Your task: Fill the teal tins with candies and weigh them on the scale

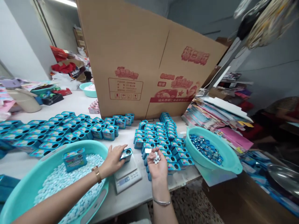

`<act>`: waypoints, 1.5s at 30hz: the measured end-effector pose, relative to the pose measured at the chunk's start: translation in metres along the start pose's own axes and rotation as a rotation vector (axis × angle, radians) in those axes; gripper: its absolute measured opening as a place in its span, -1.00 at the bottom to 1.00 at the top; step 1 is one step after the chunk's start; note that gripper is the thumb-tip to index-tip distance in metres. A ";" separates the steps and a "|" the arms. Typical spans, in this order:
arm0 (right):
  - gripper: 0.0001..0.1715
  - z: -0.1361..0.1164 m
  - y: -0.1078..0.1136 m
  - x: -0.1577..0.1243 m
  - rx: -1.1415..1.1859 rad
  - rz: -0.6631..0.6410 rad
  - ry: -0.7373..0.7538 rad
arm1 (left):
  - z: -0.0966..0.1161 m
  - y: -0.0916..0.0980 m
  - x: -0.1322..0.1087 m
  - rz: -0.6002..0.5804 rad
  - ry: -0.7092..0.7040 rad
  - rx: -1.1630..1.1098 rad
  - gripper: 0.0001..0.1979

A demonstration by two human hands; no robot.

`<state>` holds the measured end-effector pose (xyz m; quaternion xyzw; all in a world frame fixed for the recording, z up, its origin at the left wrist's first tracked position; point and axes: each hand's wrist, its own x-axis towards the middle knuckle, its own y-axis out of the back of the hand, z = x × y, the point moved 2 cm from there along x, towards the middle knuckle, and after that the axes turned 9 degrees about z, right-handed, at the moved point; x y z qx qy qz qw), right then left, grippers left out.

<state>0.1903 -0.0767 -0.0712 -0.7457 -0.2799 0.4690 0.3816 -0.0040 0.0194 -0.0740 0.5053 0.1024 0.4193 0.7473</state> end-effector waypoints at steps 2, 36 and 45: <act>-0.94 -0.001 -0.001 -0.003 -0.009 -0.046 -0.005 | 0.000 0.003 -0.004 -0.006 0.015 0.042 -0.28; -0.80 0.076 -0.071 0.023 -0.406 -0.130 0.132 | -0.019 0.052 -0.032 0.044 0.035 -0.125 -0.30; -0.78 0.094 -0.065 0.029 -0.493 -0.125 0.358 | -0.003 0.005 0.006 0.050 0.087 -0.112 -0.52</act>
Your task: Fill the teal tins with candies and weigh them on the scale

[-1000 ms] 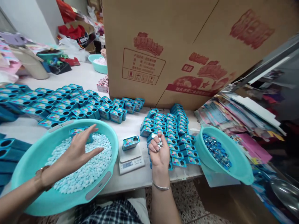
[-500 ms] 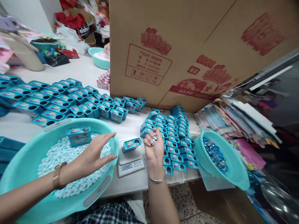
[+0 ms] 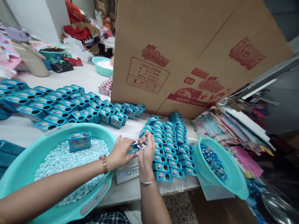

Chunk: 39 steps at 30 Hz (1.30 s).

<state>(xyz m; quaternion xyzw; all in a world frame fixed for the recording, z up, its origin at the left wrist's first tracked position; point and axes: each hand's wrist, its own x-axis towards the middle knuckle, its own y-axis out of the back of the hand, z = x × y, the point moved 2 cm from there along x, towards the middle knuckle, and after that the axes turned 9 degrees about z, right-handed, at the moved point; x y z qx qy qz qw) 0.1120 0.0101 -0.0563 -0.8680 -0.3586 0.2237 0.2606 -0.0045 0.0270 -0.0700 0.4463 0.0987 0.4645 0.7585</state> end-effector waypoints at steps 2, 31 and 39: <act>-0.79 0.003 0.001 0.001 0.010 0.008 0.001 | 0.001 -0.003 0.001 0.010 -0.004 -0.012 -0.59; -0.88 -0.094 0.081 -0.020 0.526 -0.038 -0.296 | -0.018 0.077 -0.036 0.012 -0.160 0.183 -0.62; -0.92 -0.071 0.078 -0.020 0.497 -0.053 -0.364 | 0.005 0.059 -0.004 -0.193 -0.291 0.179 -0.61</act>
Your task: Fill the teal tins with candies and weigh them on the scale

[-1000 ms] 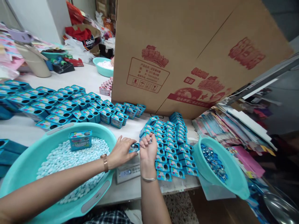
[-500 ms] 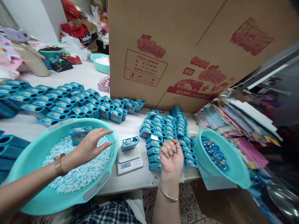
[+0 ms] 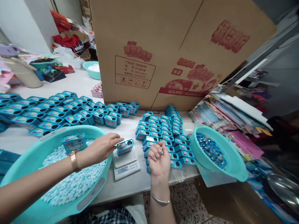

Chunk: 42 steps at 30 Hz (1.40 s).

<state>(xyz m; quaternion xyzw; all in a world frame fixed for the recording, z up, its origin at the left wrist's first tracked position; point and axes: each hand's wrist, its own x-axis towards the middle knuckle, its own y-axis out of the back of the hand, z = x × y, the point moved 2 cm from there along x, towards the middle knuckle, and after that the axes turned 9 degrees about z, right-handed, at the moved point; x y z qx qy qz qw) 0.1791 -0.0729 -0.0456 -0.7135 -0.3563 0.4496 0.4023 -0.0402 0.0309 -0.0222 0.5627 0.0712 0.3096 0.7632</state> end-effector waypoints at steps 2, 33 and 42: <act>-0.91 0.004 0.001 0.002 0.000 0.002 -0.014 | 0.004 -0.002 0.010 -0.048 -0.057 -0.035 -0.59; -0.92 0.068 -0.010 0.001 0.008 0.264 -0.303 | 0.085 0.028 0.054 0.029 -0.201 -0.297 -0.79; -0.88 -0.018 0.009 -0.020 0.004 0.056 0.079 | 0.017 0.052 0.020 0.353 0.171 -0.297 -0.72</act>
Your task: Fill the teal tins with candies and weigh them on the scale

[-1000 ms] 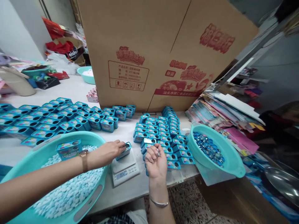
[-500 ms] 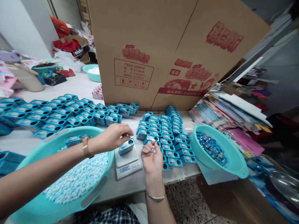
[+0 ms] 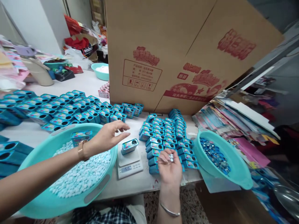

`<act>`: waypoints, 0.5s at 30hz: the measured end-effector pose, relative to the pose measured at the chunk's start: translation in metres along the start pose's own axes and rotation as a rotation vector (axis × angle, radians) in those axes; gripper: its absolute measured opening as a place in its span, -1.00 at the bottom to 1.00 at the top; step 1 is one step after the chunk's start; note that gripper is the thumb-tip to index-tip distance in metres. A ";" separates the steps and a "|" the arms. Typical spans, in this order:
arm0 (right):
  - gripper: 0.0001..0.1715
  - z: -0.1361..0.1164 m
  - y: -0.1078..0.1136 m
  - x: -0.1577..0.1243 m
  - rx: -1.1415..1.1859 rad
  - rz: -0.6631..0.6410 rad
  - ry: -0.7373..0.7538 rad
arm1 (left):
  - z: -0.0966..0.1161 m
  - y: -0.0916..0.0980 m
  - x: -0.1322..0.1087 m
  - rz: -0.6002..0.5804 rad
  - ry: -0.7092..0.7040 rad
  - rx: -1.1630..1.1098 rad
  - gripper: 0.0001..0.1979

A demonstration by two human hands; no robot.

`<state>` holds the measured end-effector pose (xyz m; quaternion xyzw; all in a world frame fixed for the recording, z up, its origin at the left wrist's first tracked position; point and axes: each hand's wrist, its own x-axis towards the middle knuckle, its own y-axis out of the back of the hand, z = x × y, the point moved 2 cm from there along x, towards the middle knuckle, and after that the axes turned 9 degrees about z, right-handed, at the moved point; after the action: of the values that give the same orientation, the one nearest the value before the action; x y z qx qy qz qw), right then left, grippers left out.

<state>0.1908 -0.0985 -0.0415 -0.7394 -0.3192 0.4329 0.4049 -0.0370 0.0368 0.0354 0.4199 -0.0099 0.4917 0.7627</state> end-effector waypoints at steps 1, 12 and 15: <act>-0.88 -0.008 0.002 -0.001 0.001 0.003 0.038 | -0.006 -0.004 -0.006 -0.027 0.008 0.032 -0.68; -0.88 -0.018 0.011 0.006 0.055 0.068 0.044 | -0.029 -0.097 -0.020 -0.357 -0.043 0.362 -0.66; -0.88 -0.025 0.017 0.009 0.106 0.092 0.067 | -0.029 -0.116 -0.002 -0.353 -0.130 0.331 -0.68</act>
<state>0.2190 -0.1075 -0.0522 -0.7449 -0.2480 0.4424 0.4335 0.0388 0.0349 -0.0573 0.5651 0.0954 0.3177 0.7554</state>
